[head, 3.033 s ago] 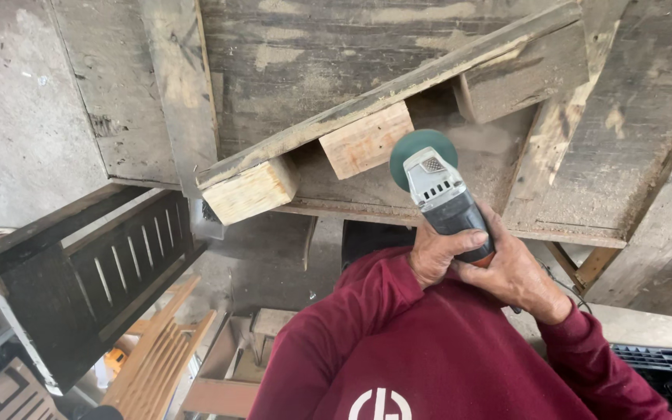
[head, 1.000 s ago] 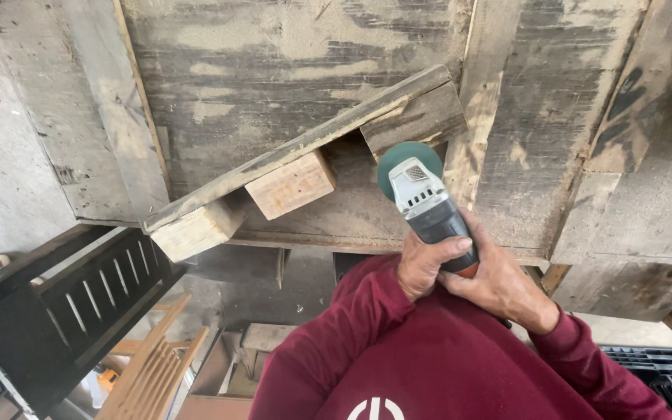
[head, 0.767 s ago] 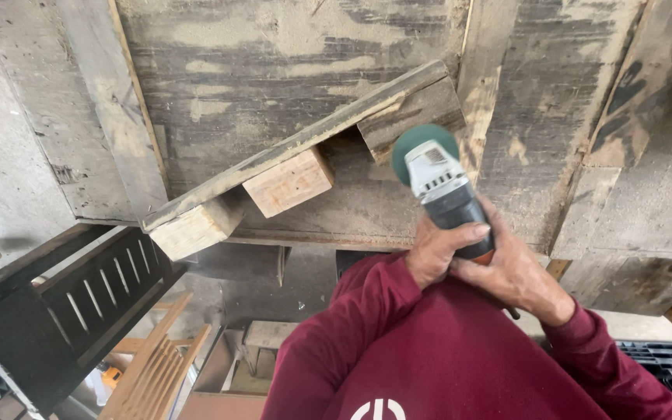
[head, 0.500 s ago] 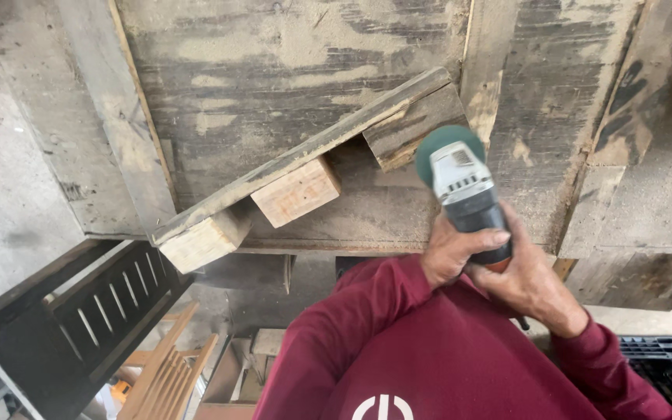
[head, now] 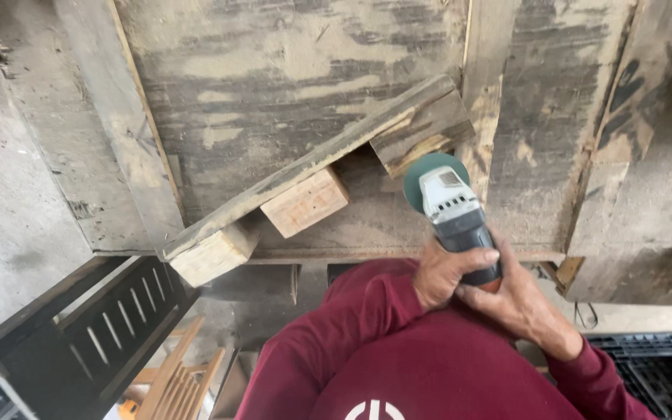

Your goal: The person uses an angle grinder with a sanding disc to smooth the surface of a wooden pallet. They systematically move the tool across the wood planks, focusing on removing rough edges and smoothing the surface. The person occasionally pauses to reposition the pallet or adjust their grip on the tool.

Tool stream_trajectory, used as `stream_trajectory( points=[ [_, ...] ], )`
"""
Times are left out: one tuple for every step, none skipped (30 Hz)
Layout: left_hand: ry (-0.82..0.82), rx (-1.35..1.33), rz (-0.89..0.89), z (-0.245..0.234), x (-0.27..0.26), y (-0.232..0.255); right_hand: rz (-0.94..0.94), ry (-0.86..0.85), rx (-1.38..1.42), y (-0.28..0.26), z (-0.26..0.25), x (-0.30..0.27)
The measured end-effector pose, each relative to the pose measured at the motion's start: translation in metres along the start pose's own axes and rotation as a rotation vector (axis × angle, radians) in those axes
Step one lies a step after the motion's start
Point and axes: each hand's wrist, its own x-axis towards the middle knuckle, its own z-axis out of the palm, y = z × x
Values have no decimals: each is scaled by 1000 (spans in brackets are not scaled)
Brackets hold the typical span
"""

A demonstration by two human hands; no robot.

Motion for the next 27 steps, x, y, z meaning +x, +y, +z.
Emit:
stream_trajectory(
  points=[
    [38, -20, -7, -3, -6, 0, -4, -13, 29, -1, 4, -1],
    [29, -30, -30, -10, -7, 1, -3, -20, 60, -2, 9, 0],
    [21, -40, -53, -16, -8, 3, -3, -26, 91, -2, 13, 0],
    [9, -51, -60, -20, -6, 4, -11, -4, 54, -3, 15, 4],
    [12, -51, -64, -23, -5, 6, -19, 18, 17, -4, 16, 6],
    [14, -51, -66, -24, -5, 8, -29, 40, -21, -6, 18, 7],
    [16, -50, -68, -25, -7, 10, -6, 39, -12, -8, 20, 7],
    [18, -46, -55, -24, -10, 11, 18, 33, -5, -10, 22, 4],
    [19, -41, -41, -23, -14, 11, 41, 27, 1, -13, 24, 1],
    [13, -36, -30, -21, -16, 12, 55, 26, -21, -16, 25, -2],
    [8, -45, -26, -20, -16, 13, 70, 25, -43, -19, 26, -3],
    [11, -57, -18, -20, -16, 13, 84, 14, -69, -22, 26, -3],
    [15, -69, -10, -20, -16, 13, 52, 3, -50, -24, 26, 1],
    [8, -80, -13, -23, -16, 14, 30, -6, -21, -26, 26, 6],
    [2, -91, -16, -29, -11, 17, 9, -14, 7, -27, 27, 11],
    [-5, -98, -14, -33, -9, 19, 48, -5, -12, -28, 28, 14],
    [13, -97, -21, -36, -10, 20, 87, 3, -31, -29, 29, 15],
    [26, -95, -21, -37, -11, 22, 120, 15, -53, -31, 29, 17],
    [38, -93, -22, -38, -11, 23, 110, 1, -57, -33, 30, 17],
    [15, -79, -18, -37, -14, 24, 105, -15, -58, -35, 32, 14],
    [-9, -65, -13, -37, -17, 25, 100, -31, -60, -36, 34, 12],
    [-31, -53, -4, -37, -17, 26, 76, -15, -61, -38, 35, 10],
    [-22, -40, 4, -37, -17, 27, 51, 1, -62, -39, 36, 10],
    [-11, -27, 13, -37, -14, 29, 26, 15, -64, -40, 36, 13],
    [0, -14, 21, -38, -11, 31, 42, -3, -43, -40, 36, 16],
    [5, -31, 11, -39, -8, 33, 65, -16, -19, -41, 34, 22],
    [9, -48, 1, -41, -5, 34, 87, -30, 4, -41, 33, 25]
  ],
)
